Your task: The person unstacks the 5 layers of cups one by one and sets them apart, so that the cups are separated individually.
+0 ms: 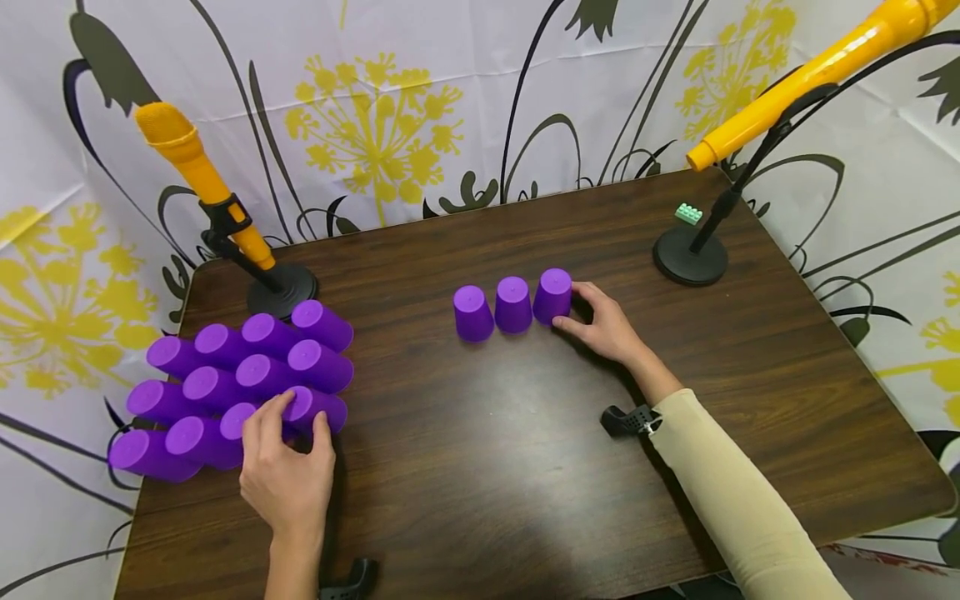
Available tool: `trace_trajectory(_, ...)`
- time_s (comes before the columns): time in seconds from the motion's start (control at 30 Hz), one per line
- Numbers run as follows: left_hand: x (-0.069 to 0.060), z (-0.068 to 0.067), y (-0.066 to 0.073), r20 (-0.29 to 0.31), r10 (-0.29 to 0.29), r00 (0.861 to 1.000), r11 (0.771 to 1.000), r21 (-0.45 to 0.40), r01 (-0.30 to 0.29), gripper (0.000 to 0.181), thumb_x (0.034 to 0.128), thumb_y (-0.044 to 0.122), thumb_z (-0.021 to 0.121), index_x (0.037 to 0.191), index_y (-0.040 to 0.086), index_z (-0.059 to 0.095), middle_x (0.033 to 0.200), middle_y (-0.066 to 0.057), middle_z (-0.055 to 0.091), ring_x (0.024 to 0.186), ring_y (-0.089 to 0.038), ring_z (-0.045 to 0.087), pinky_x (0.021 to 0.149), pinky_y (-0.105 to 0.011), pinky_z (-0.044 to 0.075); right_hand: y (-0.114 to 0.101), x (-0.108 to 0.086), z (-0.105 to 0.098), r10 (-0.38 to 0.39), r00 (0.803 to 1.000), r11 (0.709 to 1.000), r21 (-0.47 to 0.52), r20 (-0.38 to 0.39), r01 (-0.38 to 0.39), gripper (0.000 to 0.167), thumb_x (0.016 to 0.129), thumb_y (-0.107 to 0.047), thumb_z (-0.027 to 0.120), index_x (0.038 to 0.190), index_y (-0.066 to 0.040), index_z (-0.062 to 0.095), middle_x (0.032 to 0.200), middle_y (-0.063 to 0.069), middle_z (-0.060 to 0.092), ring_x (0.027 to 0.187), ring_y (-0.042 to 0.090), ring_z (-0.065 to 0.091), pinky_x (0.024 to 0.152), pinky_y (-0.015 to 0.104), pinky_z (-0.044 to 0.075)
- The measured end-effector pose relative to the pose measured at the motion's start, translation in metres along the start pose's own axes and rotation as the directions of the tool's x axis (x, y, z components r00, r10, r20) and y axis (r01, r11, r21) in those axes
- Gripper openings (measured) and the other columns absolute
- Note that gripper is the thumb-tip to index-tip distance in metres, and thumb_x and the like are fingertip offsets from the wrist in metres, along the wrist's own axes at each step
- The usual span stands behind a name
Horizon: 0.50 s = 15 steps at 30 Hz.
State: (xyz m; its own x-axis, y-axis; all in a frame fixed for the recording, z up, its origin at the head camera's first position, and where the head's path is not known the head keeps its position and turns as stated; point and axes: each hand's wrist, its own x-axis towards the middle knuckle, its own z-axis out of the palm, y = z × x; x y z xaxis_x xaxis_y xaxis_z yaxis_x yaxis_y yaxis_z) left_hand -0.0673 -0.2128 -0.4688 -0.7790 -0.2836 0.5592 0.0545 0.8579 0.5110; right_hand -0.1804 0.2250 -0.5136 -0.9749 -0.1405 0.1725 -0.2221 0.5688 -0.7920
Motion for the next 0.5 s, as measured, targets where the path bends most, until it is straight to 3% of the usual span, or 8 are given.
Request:
trace_trajectory(0.23, 0.002, -0.002, 0.003, -0.034, 0.017, 0.999, 1.000, 0.006, -0.017, 0.039, 0.0820, 0.018, 0.075, 0.118, 0.007, 0.069, 0.122, -0.013, 0.062, 0.103, -0.035, 0.062, 0.071, -0.050, 0.052, 0.000, 0.001, 0.000, 0.003, 1.000, 1.000, 0.005, -0.003, -0.003, 0.058, 0.086, -0.022, 0.077, 0.134, -0.002, 0.054, 0.133, 0.014, 0.056, 0.130, 0.029, 0.047, 0.110, 0.047, 0.033)
trace_trajectory(0.4, 0.008, -0.006, 0.012, -0.144, 0.019, 0.989, 1.000, 0.014, -0.017, 0.038, 0.0791, 0.018, 0.077, 0.116, 0.011, 0.071, 0.123, -0.007, 0.063, 0.093, -0.028, 0.064, 0.070, -0.021, 0.045, 0.000, 0.001, 0.000, -0.003, 1.000, 1.000, 0.008, -0.008, 0.003, 0.058, 0.086, -0.022, 0.077, 0.135, -0.002, 0.054, 0.133, 0.014, 0.056, 0.130, 0.030, 0.047, 0.110, 0.047, 0.033)
trace_trajectory(0.5, 0.015, -0.007, 0.024, -0.240, 0.037, 0.970, 0.998, -0.048, -0.050, 0.035, 0.0765, 0.018, 0.077, 0.111, 0.012, 0.073, 0.121, -0.006, 0.064, 0.098, -0.027, 0.063, 0.078, -0.021, 0.046, -0.001, 0.001, 0.000, -0.004, 1.000, 1.000, 0.010, -0.007, 0.004, 0.058, 0.086, -0.022, 0.077, 0.135, -0.002, 0.054, 0.133, 0.014, 0.056, 0.130, 0.030, 0.047, 0.110, 0.047, 0.033)
